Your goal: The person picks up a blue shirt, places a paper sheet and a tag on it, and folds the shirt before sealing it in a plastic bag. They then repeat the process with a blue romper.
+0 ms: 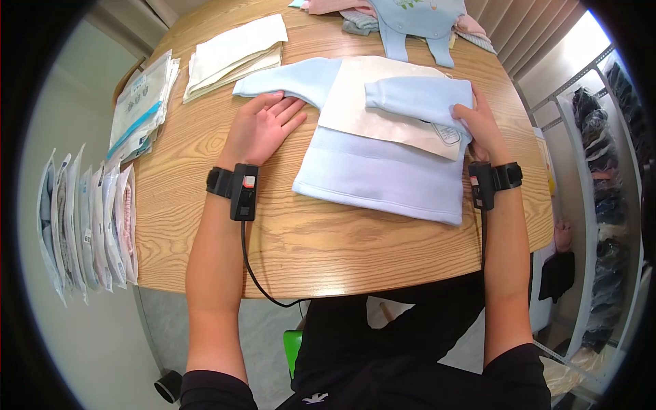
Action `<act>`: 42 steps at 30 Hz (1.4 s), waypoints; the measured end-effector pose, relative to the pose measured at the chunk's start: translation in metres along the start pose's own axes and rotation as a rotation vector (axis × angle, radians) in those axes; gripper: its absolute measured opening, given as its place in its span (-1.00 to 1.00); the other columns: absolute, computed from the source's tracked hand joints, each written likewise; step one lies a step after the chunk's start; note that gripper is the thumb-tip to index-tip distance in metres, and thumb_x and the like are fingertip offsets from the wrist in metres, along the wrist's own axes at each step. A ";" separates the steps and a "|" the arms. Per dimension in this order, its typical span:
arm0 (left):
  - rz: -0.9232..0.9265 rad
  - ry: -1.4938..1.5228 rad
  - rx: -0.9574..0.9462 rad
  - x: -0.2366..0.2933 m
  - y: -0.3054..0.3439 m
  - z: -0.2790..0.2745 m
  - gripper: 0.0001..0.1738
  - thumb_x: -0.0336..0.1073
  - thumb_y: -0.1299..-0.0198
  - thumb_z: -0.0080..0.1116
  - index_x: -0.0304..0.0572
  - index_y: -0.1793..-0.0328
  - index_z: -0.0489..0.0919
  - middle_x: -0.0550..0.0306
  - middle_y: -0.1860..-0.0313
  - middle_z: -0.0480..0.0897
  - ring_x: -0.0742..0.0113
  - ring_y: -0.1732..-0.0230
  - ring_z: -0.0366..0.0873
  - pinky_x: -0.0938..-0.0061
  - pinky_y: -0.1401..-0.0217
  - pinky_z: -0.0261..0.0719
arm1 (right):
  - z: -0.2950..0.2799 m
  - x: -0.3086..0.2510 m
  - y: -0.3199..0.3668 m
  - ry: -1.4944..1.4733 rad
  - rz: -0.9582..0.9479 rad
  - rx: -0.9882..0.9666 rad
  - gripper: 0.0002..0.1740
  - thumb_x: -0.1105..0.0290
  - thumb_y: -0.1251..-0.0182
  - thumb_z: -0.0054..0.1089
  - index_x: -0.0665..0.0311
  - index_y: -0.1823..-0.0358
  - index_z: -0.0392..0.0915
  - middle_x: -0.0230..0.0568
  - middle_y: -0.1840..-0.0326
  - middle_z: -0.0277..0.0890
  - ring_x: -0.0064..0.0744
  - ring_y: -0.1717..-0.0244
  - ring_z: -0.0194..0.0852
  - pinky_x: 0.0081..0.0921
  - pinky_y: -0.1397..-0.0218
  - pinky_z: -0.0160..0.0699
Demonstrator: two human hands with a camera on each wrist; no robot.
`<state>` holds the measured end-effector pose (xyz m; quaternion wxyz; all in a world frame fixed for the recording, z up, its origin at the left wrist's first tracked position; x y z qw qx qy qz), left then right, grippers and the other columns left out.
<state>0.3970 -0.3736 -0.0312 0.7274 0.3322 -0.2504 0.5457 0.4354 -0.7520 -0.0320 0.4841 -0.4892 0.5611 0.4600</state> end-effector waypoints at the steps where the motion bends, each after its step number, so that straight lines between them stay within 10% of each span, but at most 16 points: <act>1: 0.053 0.048 0.027 -0.001 -0.001 0.000 -0.23 -0.40 -0.41 0.01 -0.62 -0.58 -0.08 -0.44 -0.56 0.19 -0.18 -0.65 0.12 -0.05 -0.75 0.09 | 0.001 -0.002 0.002 -0.002 0.009 -0.022 -0.03 0.52 -0.08 0.30 0.46 -0.58 0.11 0.02 -0.27 0.45 -0.24 -0.20 0.49 -0.43 -0.28 0.50; 17: 0.183 -0.343 -0.105 -0.011 -0.003 0.005 -0.54 -0.51 -0.30 0.22 -0.34 -0.34 0.53 0.08 -0.05 0.71 0.39 -0.06 0.63 0.48 -0.22 0.54 | 0.011 0.006 0.003 0.128 0.028 -0.323 -0.03 0.22 -0.18 0.57 0.33 -0.56 0.21 -0.04 -0.24 0.54 -0.35 -0.16 0.59 -0.47 -0.12 0.64; 29: 0.159 -0.953 -0.158 -0.015 0.002 0.013 -0.38 -0.47 -0.10 0.51 -0.26 -0.33 0.58 0.32 0.27 0.68 0.73 0.39 0.46 0.69 0.37 0.41 | 0.014 0.004 0.005 0.122 0.016 -0.320 -0.26 0.27 -0.27 0.50 0.30 -0.43 0.40 -0.18 -0.05 0.63 -0.46 -0.01 0.61 -0.54 -0.06 0.62; 36: 0.304 -1.078 -0.033 -0.013 -0.002 0.008 -0.35 -0.37 -0.10 0.53 -0.24 -0.36 0.57 0.20 0.05 0.71 0.66 0.33 0.54 0.65 0.30 0.52 | 0.016 0.002 0.007 0.075 -0.009 -0.383 -0.35 0.29 -0.29 0.49 0.34 -0.36 0.47 -0.19 -0.10 0.63 -0.50 -0.04 0.61 -0.55 -0.08 0.62; 42: 0.562 -1.169 -0.136 -0.019 -0.009 0.002 -0.34 -0.28 -0.15 0.49 -0.20 -0.40 0.55 -0.04 -0.43 0.50 0.15 -0.28 0.57 0.34 -0.28 0.60 | 0.015 0.001 0.006 0.174 0.060 -0.449 -0.52 0.35 -0.31 0.47 0.30 -0.22 0.57 -0.19 -0.22 0.62 -0.47 -0.15 0.60 -0.51 -0.27 0.54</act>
Point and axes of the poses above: each hand's wrist, its own y-axis away from the middle knuckle, its own z-axis out of the palm, x = y × z, the point moved 3 cm from there along -y, towards the middle knuckle
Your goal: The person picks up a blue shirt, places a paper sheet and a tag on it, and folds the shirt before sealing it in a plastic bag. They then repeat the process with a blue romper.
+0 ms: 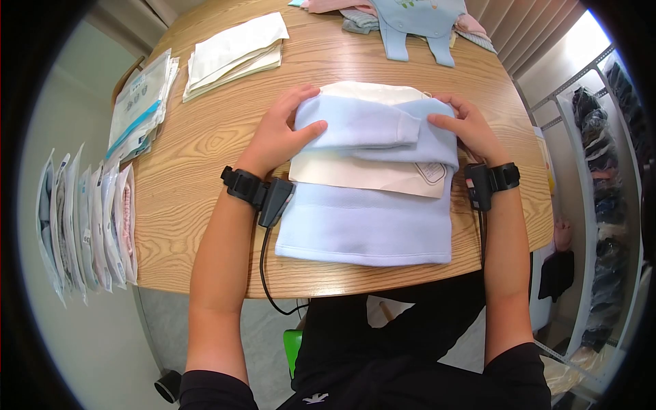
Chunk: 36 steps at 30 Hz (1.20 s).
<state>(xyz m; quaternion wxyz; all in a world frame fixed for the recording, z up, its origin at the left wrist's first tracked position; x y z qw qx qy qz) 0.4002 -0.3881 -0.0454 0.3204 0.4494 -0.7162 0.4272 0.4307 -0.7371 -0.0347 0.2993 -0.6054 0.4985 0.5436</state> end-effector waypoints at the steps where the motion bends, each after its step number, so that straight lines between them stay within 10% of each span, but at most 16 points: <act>1: 0.004 -0.072 -0.017 -0.003 0.001 0.001 -0.34 -0.22 -0.16 0.47 -0.20 -0.40 0.55 -0.07 -0.47 0.46 0.09 -0.37 0.48 0.29 -0.35 0.55 | -0.001 0.002 -0.002 0.001 -0.114 0.079 -0.57 0.32 -0.27 0.50 0.29 -0.14 0.63 -0.14 -0.26 0.62 -0.44 -0.18 0.59 -0.49 -0.26 0.54; 15: -0.054 -0.408 -0.093 0.010 0.003 -0.006 -0.41 -0.21 -0.23 0.43 -0.24 -0.36 0.56 0.04 -0.34 0.48 0.17 -0.38 0.43 0.37 -0.42 0.43 | 0.007 -0.002 -0.001 0.190 -0.202 0.100 -0.80 0.39 -0.30 0.44 0.31 0.12 0.71 -0.14 -0.30 0.63 -0.41 -0.13 0.56 -0.45 -0.31 0.49; 24: -0.144 0.090 -0.156 0.003 0.002 -0.020 -0.43 -0.33 -0.18 0.47 -0.21 -0.33 0.59 0.16 -0.18 0.62 0.31 -0.31 0.49 0.43 -0.45 0.40 | 0.004 0.003 -0.003 0.092 -0.218 0.196 -0.80 0.38 -0.32 0.43 0.36 0.14 0.70 -0.14 -0.23 0.66 -0.45 -0.09 0.56 -0.49 -0.22 0.53; 36: -0.143 -0.231 -0.091 0.012 0.002 -0.016 -0.49 -0.06 -0.15 0.48 -0.13 -0.17 0.73 0.23 0.12 0.54 0.41 0.21 0.42 0.51 0.11 0.46 | 0.003 0.005 -0.005 0.074 -0.218 0.294 -0.78 0.37 -0.26 0.39 0.40 0.20 0.69 -0.15 -0.11 0.72 -0.42 0.00 0.59 -0.47 -0.13 0.56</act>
Point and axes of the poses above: each hand's wrist, its own y-axis away from the middle knuckle, its own z-axis out of the palm, x = y × z, the point moved 3 cm from there along -y, towards the middle knuckle
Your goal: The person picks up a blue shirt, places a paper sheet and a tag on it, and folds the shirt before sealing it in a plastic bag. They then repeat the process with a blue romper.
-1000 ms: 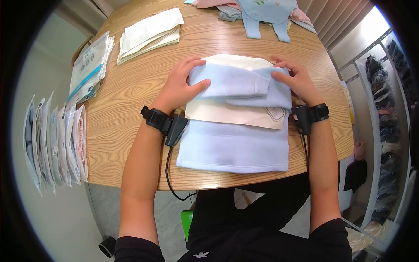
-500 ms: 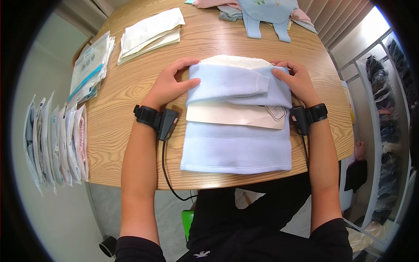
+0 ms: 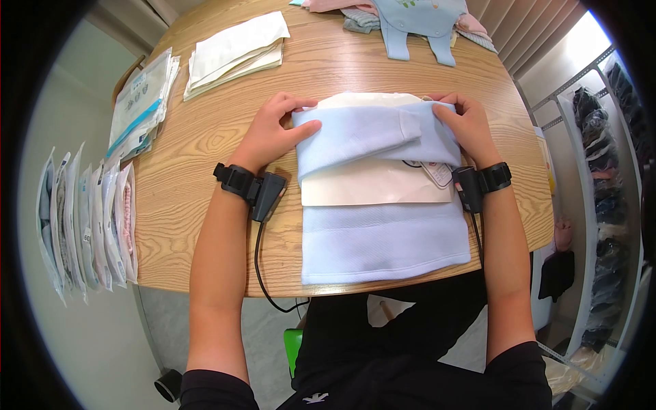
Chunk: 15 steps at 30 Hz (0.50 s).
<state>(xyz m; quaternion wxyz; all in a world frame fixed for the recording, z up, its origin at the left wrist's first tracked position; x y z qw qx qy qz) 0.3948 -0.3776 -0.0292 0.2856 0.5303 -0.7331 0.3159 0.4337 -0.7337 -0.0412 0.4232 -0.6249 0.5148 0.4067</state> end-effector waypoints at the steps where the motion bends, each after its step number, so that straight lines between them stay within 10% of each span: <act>1: 0.000 -0.006 0.001 0.000 0.000 0.000 -0.48 -0.04 -0.15 0.48 -0.13 -0.18 0.73 0.23 0.14 0.52 0.41 0.23 0.40 0.50 0.12 0.45 | -0.001 0.000 0.000 0.020 0.001 0.016 -0.79 0.38 -0.24 0.37 0.40 0.21 0.68 -0.14 -0.10 0.72 -0.41 0.01 0.59 -0.46 -0.12 0.57; 9: 0.008 -0.062 0.015 -0.002 0.001 0.003 -0.49 -0.07 -0.19 0.48 -0.08 -0.23 0.71 0.23 0.05 0.54 0.47 0.24 0.37 0.56 0.18 0.36 | -0.001 0.004 -0.002 0.152 -0.103 0.031 -0.76 0.40 -0.18 0.33 0.38 0.16 0.67 -0.15 0.04 0.73 -0.43 0.09 0.60 -0.48 -0.03 0.58; 15: 0.158 -0.150 0.057 -0.008 -0.001 0.005 -0.51 -0.10 -0.22 0.46 -0.13 -0.23 0.70 0.05 -0.29 0.51 0.21 -0.30 0.47 0.38 -0.33 0.48 | -0.001 0.004 -0.002 0.194 -0.108 0.019 -0.73 0.40 -0.17 0.33 0.32 0.10 0.69 -0.25 0.23 0.67 -0.48 0.21 0.57 -0.51 0.06 0.57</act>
Point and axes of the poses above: each hand's wrist, its own y-axis away from the middle knuckle, its own z-axis out of the palm, x = y × z, the point moved 3 cm from there along -y, towards the middle knuckle
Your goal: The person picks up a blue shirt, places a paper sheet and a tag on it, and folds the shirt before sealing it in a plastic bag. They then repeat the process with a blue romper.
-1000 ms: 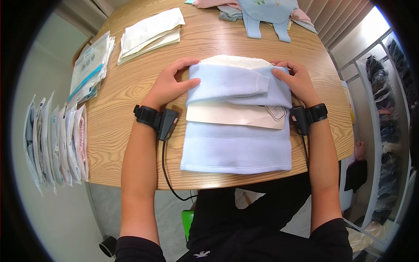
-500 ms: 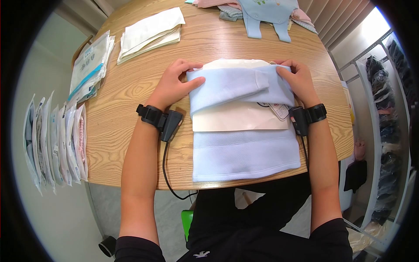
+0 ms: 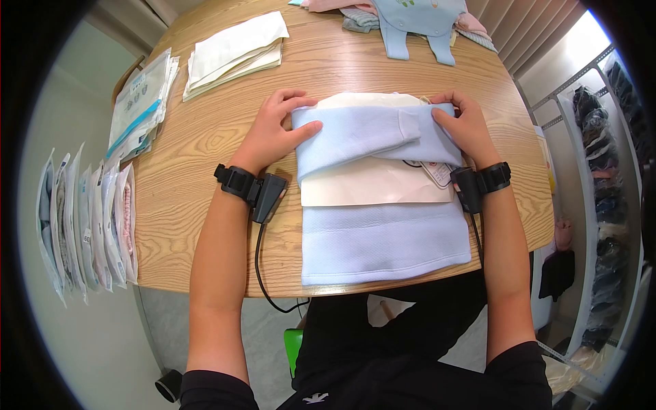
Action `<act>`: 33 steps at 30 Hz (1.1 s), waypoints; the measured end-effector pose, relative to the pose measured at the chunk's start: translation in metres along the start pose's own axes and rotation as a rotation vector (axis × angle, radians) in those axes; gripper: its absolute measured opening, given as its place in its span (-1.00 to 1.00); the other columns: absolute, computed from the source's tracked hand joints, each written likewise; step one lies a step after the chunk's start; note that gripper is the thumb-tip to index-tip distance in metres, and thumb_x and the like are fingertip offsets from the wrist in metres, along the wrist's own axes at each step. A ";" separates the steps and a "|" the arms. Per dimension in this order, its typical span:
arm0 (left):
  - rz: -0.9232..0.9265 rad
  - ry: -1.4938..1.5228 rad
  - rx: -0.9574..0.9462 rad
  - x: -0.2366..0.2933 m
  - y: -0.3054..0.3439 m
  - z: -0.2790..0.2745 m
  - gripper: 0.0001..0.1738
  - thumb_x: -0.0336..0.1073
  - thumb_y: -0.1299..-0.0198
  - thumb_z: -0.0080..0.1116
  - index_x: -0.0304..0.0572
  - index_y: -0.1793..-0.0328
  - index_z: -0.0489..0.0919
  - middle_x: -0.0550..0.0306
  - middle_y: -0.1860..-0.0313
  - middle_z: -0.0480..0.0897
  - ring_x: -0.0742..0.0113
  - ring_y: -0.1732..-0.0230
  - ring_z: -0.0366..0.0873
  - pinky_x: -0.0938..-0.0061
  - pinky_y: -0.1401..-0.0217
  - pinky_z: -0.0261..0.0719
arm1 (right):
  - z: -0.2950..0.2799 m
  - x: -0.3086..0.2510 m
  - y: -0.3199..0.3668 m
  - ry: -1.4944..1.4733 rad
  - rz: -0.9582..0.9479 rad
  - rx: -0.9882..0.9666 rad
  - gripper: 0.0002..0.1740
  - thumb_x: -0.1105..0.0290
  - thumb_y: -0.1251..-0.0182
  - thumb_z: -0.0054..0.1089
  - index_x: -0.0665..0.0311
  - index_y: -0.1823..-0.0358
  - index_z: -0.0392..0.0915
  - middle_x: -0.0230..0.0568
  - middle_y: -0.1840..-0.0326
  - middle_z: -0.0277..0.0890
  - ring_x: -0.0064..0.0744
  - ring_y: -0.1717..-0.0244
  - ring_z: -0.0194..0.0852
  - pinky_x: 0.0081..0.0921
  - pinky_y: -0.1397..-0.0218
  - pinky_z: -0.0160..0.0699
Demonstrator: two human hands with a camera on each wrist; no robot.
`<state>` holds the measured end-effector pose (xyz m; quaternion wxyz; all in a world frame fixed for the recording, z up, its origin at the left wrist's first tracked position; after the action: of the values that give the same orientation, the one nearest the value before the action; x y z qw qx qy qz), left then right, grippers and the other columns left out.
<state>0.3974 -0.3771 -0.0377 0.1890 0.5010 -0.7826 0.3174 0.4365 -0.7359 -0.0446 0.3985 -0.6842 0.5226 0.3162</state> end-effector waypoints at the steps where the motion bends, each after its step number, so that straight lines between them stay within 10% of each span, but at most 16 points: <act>1: -0.032 0.022 -0.021 0.001 0.000 0.000 -0.51 -0.10 -0.23 0.45 -0.13 -0.23 0.70 0.03 -0.34 0.49 0.15 -0.38 0.43 0.32 -0.40 0.44 | 0.000 -0.001 0.000 0.006 0.014 0.004 -0.74 0.40 -0.18 0.33 0.32 0.10 0.69 -0.24 0.22 0.68 -0.47 0.20 0.59 -0.51 0.06 0.57; 33: -0.005 -0.068 0.001 0.010 -0.001 0.009 -0.50 -0.01 -0.17 0.46 -0.17 -0.09 0.61 0.04 -0.21 0.62 0.14 -0.17 0.54 0.31 -0.10 0.57 | 0.012 -0.006 0.003 0.064 -0.124 0.015 -0.80 0.43 -0.33 0.28 0.39 0.09 0.67 -0.22 0.23 0.70 -0.44 0.14 0.62 -0.48 0.00 0.56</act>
<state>0.3947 -0.3899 -0.0376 0.1627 0.5136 -0.7873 0.3000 0.4322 -0.7226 -0.0455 0.4057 -0.7218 0.4942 0.2651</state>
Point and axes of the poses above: each hand's wrist, its own y-axis away from the middle knuckle, its own z-axis out of the palm, x = y × z, the point moved 3 cm from there along -y, towards the middle knuckle
